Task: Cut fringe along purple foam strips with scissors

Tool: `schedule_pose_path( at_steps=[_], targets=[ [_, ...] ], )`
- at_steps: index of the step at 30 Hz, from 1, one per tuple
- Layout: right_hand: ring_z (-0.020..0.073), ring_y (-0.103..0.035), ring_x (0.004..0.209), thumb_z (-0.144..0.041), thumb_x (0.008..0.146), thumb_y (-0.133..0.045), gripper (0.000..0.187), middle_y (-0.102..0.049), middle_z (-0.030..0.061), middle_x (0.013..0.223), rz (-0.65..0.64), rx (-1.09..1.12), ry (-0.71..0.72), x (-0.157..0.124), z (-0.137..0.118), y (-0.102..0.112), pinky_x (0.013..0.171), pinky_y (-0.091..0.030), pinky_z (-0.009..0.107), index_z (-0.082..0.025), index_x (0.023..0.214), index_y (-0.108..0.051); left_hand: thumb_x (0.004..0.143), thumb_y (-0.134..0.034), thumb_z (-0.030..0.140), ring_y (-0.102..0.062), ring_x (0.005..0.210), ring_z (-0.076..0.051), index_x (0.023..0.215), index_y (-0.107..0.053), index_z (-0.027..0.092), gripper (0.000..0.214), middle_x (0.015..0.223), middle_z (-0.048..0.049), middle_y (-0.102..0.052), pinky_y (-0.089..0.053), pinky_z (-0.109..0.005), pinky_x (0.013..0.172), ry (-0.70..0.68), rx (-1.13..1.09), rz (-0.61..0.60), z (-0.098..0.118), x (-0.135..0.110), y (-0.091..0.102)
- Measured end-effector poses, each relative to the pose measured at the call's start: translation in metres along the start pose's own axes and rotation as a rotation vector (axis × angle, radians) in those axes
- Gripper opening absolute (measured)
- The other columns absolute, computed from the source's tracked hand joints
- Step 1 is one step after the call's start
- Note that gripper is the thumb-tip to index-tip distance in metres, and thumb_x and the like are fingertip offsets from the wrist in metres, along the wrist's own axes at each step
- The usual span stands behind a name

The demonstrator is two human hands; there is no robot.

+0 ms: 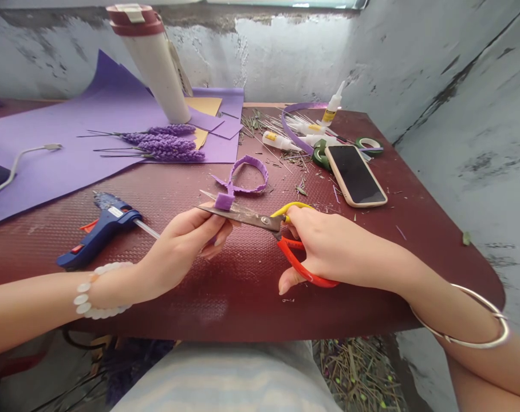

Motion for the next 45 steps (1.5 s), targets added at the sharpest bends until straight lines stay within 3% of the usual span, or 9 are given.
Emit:
schedule_pose_path(
  at_steps=[5,10,14,18,24,30,36,42,45],
  targets=[
    [0.0371,-0.075,0.081,-0.097,0.063,-0.095,0.084,-0.073,0.002,0.095,0.006,0.009,0.023,0.0,0.002,0.0,0.073,-0.053,0.045,-0.035,0.098,-0.051,0.117,-0.077,0.057,-0.038,0.059,-0.01,0.076,-0.051,0.025,0.058,0.066,0.0068,-0.048,-0.035,-0.029,0.059,-0.022,0.141,-0.06,0.001,0.005,0.003],
    [0.0339,-0.071,0.078,-0.088,0.064,-0.106,0.083,-0.072,-0.0017,0.088,-0.038,0.124,0.112,0.0,0.004,0.001,0.069,-0.051,0.043,-0.034,0.101,-0.054,0.113,-0.082,0.066,-0.038,0.059,-0.011,0.084,-0.063,0.023,0.055,0.066,0.0077,-0.048,-0.035,-0.03,0.058,-0.039,0.137,-0.058,0.003,0.006,0.004],
    [0.03,-0.064,0.071,-0.083,0.065,-0.107,0.078,-0.068,-0.0051,0.078,0.005,0.125,0.112,0.001,0.003,0.001,0.065,-0.047,0.041,-0.035,0.097,-0.054,0.115,-0.079,0.054,-0.038,0.057,-0.011,0.088,-0.068,0.021,0.044,0.066,0.008,-0.048,-0.031,-0.029,0.055,-0.023,0.12,-0.054,0.001,0.006,0.005],
    [0.0252,-0.061,0.064,-0.081,0.079,-0.098,0.065,-0.068,-0.0065,0.069,0.017,0.197,0.109,0.0,0.002,0.0,0.061,-0.042,0.039,-0.034,0.091,-0.054,0.117,-0.074,0.044,-0.037,0.057,-0.011,0.091,-0.069,0.02,0.036,0.066,0.0079,-0.047,-0.029,-0.029,0.055,0.004,0.091,-0.061,-0.002,0.007,0.007],
    [0.0258,-0.071,0.064,-0.062,0.103,-0.073,0.032,-0.087,-0.0006,0.076,-0.073,0.257,0.121,-0.006,0.012,0.0,0.06,-0.046,0.036,-0.033,0.097,-0.061,0.116,-0.078,0.051,-0.038,0.058,-0.011,0.093,-0.072,0.018,0.041,0.065,0.0077,-0.048,-0.03,-0.029,0.057,0.027,0.069,-0.078,-0.001,0.005,0.006],
    [0.0235,-0.063,0.059,-0.065,0.1,-0.079,0.036,-0.069,-0.0041,0.065,-0.06,0.253,0.14,-0.005,0.019,0.003,0.057,-0.04,0.033,-0.031,0.093,-0.066,0.112,-0.087,0.061,-0.04,0.058,-0.01,0.092,-0.072,0.018,0.05,0.067,0.0072,-0.052,-0.031,-0.029,0.057,0.061,-0.004,-0.1,0.0,0.003,0.005],
    [0.019,-0.044,0.06,-0.065,0.102,-0.078,0.046,-0.054,-0.0064,0.065,-0.149,0.345,0.203,-0.001,0.022,0.008,0.058,-0.034,0.035,-0.031,0.081,-0.054,0.113,-0.086,0.064,-0.046,0.058,-0.01,0.095,-0.08,0.015,0.053,0.069,0.0042,-0.06,-0.036,-0.029,0.057,-0.009,-0.097,-0.137,0.002,0.0,0.005],
    [0.0202,-0.05,0.068,-0.059,0.086,-0.095,0.049,-0.062,-0.0041,0.082,-0.267,0.362,0.193,-0.006,0.014,0.014,0.061,-0.037,0.036,-0.031,0.09,-0.056,0.116,-0.083,0.065,-0.04,0.056,-0.009,0.09,-0.078,0.016,0.055,0.064,0.0059,-0.055,-0.032,-0.029,0.055,0.021,-0.063,-0.174,0.006,-0.002,0.003],
    [0.0214,-0.053,0.07,-0.06,0.088,-0.095,0.05,-0.064,-0.0039,0.082,-0.265,0.325,0.141,-0.006,0.01,0.01,0.062,-0.039,0.036,-0.031,0.093,-0.054,0.116,-0.083,0.066,-0.039,0.056,-0.009,0.09,-0.077,0.017,0.056,0.063,0.0065,-0.054,-0.031,-0.028,0.054,0.031,-0.057,-0.19,0.007,-0.002,0.002]
  ],
)
Point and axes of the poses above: each hand's wrist, its own x-axis towards the middle knuckle, its own y-axis out of the back of the hand, z = x × y, the point moved 1 cm from there along x, towards the middle knuckle
